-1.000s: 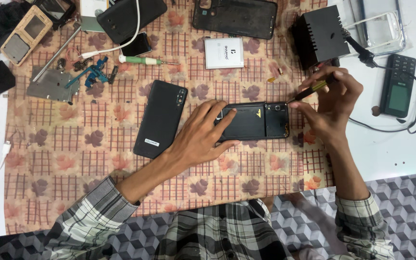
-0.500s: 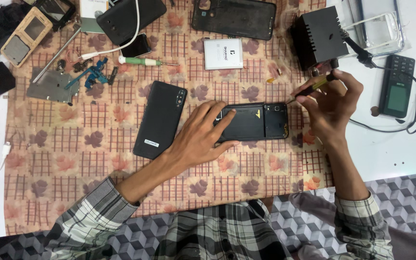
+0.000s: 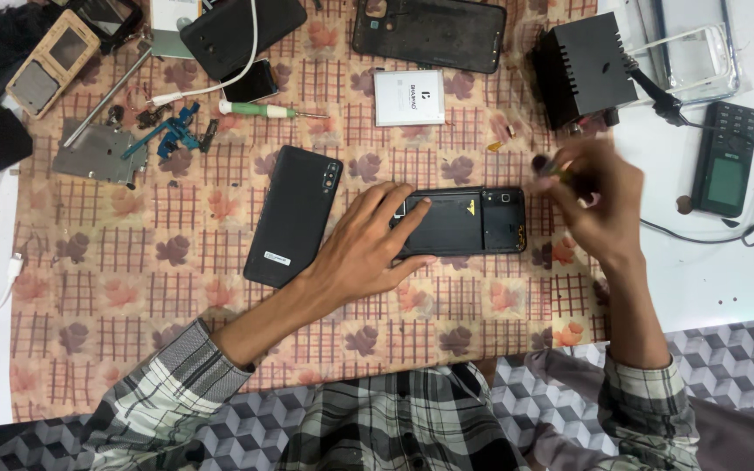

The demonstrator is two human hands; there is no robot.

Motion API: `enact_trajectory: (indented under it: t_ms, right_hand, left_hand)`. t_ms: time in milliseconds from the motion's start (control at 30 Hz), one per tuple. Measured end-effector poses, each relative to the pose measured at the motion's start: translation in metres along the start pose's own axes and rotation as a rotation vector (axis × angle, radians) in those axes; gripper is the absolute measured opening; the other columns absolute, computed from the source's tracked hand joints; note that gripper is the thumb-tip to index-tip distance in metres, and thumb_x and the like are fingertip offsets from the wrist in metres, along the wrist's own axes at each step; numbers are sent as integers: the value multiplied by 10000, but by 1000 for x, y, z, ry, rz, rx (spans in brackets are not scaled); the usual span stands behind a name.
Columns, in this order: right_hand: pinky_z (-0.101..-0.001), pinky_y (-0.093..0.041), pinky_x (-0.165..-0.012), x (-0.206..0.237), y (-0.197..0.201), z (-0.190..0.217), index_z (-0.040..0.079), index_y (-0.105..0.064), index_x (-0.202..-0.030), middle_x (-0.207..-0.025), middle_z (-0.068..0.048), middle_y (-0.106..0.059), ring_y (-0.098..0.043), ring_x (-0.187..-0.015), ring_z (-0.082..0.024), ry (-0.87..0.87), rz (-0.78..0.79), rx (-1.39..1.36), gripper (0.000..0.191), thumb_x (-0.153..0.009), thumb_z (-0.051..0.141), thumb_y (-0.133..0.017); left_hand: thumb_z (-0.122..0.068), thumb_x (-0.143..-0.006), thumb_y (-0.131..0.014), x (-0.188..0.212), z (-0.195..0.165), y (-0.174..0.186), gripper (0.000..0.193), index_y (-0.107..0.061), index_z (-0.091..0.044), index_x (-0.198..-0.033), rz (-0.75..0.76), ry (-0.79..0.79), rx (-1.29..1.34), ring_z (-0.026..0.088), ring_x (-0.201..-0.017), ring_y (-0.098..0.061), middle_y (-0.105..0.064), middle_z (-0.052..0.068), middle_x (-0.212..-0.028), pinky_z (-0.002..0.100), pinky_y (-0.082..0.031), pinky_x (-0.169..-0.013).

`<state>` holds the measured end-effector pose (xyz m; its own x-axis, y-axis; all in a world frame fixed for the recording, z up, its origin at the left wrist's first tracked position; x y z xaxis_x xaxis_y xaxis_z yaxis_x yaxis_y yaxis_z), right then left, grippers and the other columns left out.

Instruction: The person uses a screwdriver to remove screws from the back of a smartphone, then flips the device and continues unscrewing the camera module area. The person repeats this process on a second phone, removing screws from both the back and the camera module area.

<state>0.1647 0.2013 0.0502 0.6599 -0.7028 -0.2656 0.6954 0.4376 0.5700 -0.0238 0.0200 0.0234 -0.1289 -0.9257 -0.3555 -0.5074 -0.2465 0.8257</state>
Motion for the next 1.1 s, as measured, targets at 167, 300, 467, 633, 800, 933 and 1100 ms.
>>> enact_trajectory:
  t_ms: [167,300,467,633,800,933,1100]
  right_hand:
    - [-339,-558,-664,-9,-21,30,-10,-739,-993,-948,-95,-713,-701,-774,-210,97,129,325,155,-890,74,-818]
    - [-362,-561,-656,-11,-25,28,-1,-747,-959,-919,-95,-719,-701,-738,-227,55,169,392,134,-890,92,-813]
    - [-389,-541,-649,-10,-27,22,-15,-746,-964,-903,-106,-705,-687,-729,-244,49,176,396,144,-895,99,-800]
    - [-410,-540,-677,-9,-31,25,-16,-741,-1004,-937,-114,-696,-681,-760,-268,72,184,405,141,-921,95,-767]
    - [-446,-524,-712,-9,-31,29,-30,-699,-1055,-989,-144,-674,-670,-823,-334,64,190,401,177,-945,105,-733]
    - [-466,-507,-710,-9,-33,28,-26,-679,-1052,-971,-151,-657,-655,-826,-360,56,211,422,174,-963,120,-710]
    - [-474,-497,-679,-8,-35,23,-20,-666,-1037,-956,-144,-648,-649,-784,-352,28,224,444,169,-970,132,-698]
  left_hand:
    - [-412,-851,-809,1,-1,0,719,-608,66,-1351,12,8,6,428,-1320,-463,-490,270,-1412,549,-445,-1098]
    - [-419,-853,-800,0,-1,-1,713,-610,62,-1343,14,9,-4,428,-1321,-459,-489,270,-1411,548,-441,-1094]
    - [-427,-860,-792,0,0,-2,708,-611,60,-1342,15,14,-5,423,-1321,-458,-493,266,-1405,547,-443,-1096]
    - [-442,-887,-780,1,0,-1,708,-606,62,-1354,6,5,-2,417,-1321,-462,-495,265,-1408,545,-452,-1101]
    - [-451,-884,-775,1,0,-2,716,-602,56,-1358,8,5,-15,424,-1317,-466,-491,270,-1404,550,-448,-1097]
    - [-444,-880,-781,1,1,-3,717,-600,58,-1360,11,12,-6,429,-1316,-465,-490,273,-1405,552,-445,-1102]
    - [-422,-863,-793,1,2,-3,714,-601,56,-1358,13,16,3,428,-1319,-464,-492,272,-1408,550,-446,-1101]
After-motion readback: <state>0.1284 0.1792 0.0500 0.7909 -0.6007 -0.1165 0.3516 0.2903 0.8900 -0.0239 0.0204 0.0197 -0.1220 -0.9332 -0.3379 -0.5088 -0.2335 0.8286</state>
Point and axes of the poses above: each hand's wrist, its own x-axis away from the middle knuckle, its own y-axis out of the back of the hand, z = x × y, the point moved 9 cm from there along -x, towards the middle knuckle
